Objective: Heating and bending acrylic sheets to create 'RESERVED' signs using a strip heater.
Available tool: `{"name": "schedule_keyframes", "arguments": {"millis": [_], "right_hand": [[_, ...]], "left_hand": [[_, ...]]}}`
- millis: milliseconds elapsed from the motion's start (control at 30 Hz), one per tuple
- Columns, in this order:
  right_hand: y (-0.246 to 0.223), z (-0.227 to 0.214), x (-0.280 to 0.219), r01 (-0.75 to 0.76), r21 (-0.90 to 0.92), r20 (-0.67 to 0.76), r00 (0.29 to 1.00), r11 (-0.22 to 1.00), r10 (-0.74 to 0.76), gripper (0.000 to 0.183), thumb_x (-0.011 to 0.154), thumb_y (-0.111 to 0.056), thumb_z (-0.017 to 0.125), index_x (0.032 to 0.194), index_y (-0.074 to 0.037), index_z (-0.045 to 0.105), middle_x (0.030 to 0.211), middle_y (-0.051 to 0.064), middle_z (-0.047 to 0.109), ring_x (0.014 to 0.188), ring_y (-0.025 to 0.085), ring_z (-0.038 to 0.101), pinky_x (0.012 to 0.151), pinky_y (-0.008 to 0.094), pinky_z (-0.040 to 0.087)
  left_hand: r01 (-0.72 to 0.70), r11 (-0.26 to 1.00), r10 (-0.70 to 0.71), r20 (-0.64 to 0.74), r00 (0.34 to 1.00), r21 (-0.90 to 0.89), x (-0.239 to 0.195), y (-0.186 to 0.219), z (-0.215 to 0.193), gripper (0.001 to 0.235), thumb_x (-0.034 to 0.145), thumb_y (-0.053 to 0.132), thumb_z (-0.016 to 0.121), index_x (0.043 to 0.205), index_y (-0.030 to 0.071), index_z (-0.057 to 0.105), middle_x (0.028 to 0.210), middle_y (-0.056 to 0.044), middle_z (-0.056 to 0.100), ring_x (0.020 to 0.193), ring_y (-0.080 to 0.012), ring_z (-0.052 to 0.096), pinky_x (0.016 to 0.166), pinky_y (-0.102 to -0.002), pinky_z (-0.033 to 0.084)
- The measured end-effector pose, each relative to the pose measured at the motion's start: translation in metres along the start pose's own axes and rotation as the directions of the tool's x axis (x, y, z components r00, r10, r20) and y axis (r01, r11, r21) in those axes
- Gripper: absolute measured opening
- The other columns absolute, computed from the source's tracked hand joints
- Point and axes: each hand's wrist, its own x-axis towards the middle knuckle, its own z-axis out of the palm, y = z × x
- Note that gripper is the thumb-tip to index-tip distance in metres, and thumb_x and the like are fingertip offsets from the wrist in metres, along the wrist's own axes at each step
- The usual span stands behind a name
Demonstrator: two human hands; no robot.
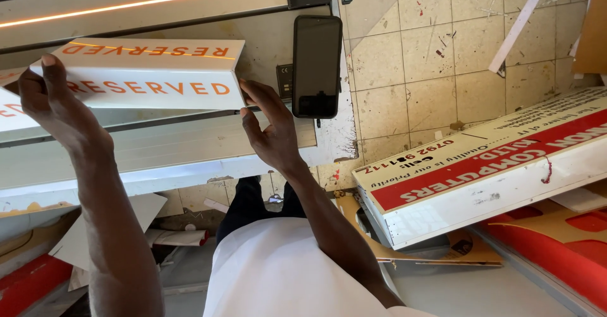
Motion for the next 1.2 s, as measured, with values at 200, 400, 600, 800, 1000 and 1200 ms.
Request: {"name": "schedule_keyframes", "arguments": {"millis": [200,400,600,800,1000,1200], "right_hand": [[-0.005,0.005,0.005,-0.066,-0.028,-0.030,0.997,0.997,0.065,0.041,0.120,-0.024,0.062,0.159,-0.009,0.062,0.154,0.013,0.068,0.140,0.028,0.071,0.116,0.042,0.066],[0.004,0.005,0.002,-0.072,-0.010,-0.034,0.997,0.997,0.072,0.042,0.124,-0.011,0.057,0.166,-0.013,0.056,0.155,0.012,0.068,0.125,0.026,0.075,0.106,0.038,0.067],[-0.015,0.001,0.010,0.029,-0.041,-0.058,0.998,0.999,-0.031,0.035,0.127,-0.011,0.054,0.162,-0.013,0.061,0.157,0.010,0.070,0.148,0.027,0.068,0.125,0.042,0.061],[-0.032,0.008,0.031,-0.139,0.009,-0.084,0.987,0.990,0.139,0.042,0.115,-0.046,0.065,0.134,-0.010,0.075,0.133,0.009,0.077,0.126,0.025,0.078,0.109,0.038,0.067],[-0.045,0.029,0.053,-0.344,0.022,-0.001,0.939,0.939,0.344,0.082,0.100,-0.082,0.051,0.133,-0.012,0.076,0.120,0.000,0.082,0.092,0.010,0.060,0.082,0.029,0.048],[-0.064,0.043,0.067,-0.355,0.107,-0.156,0.917,0.929,0.368,0.063,0.105,-0.076,0.042,0.077,-0.022,0.026,0.073,-0.009,0.019,0.069,0.007,0.018,0.067,0.032,0.015]], "left_hand": [[0.058,0.998,-0.057,-0.042,0.997,0.034,0.004,-0.014,-0.001,0.058,0.129,0.038,0.082,0.096,0.011,0.043,0.096,0.000,0.034,0.083,-0.0146,0.032,0.077,-0.036,0.035],[-0.128,0.986,0.128,0.013,0.992,0.109,0.002,0.007,0.003,0.059,0.127,0.051,0.071,0.147,-0.004,0.070,0.101,-0.003,0.029,0.090,-0.0190,0.035,0.084,-0.036,0.037],[-0.147,0.983,0.147,0.010,0.989,0.107,-0.001,0.023,0.010,0.068,0.122,0.066,0.066,0.138,0.001,0.083,0.096,-0.002,0.036,0.095,-0.0194,0.045,0.087,-0.037,0.047],[-0.037,0.997,0.041,-0.059,0.997,0.067,0.002,0.002,0.006,0.057,0.121,0.058,0.079,0.110,0.006,0.058,0.104,-0.003,0.033,0.092,-0.0191,0.037,0.090,-0.037,0.040],[0.052,0.998,-0.053,-0.026,0.998,-0.039,0.005,-0.007,0.007,0.055,0.123,0.046,0.077,0.102,0.010,0.042,0.103,0.000,0.028,0.090,-0.0159,0.033,0.083,-0.034,0.039],[0.238,0.969,-0.228,0.130,0.965,-0.072,-0.002,0.048,0.012,0.043,0.113,0.061,0.068,0.108,0.019,0.061,0.095,0.007,0.056,0.090,-0.0097,0.054,0.082,-0.029,0.047]]}}
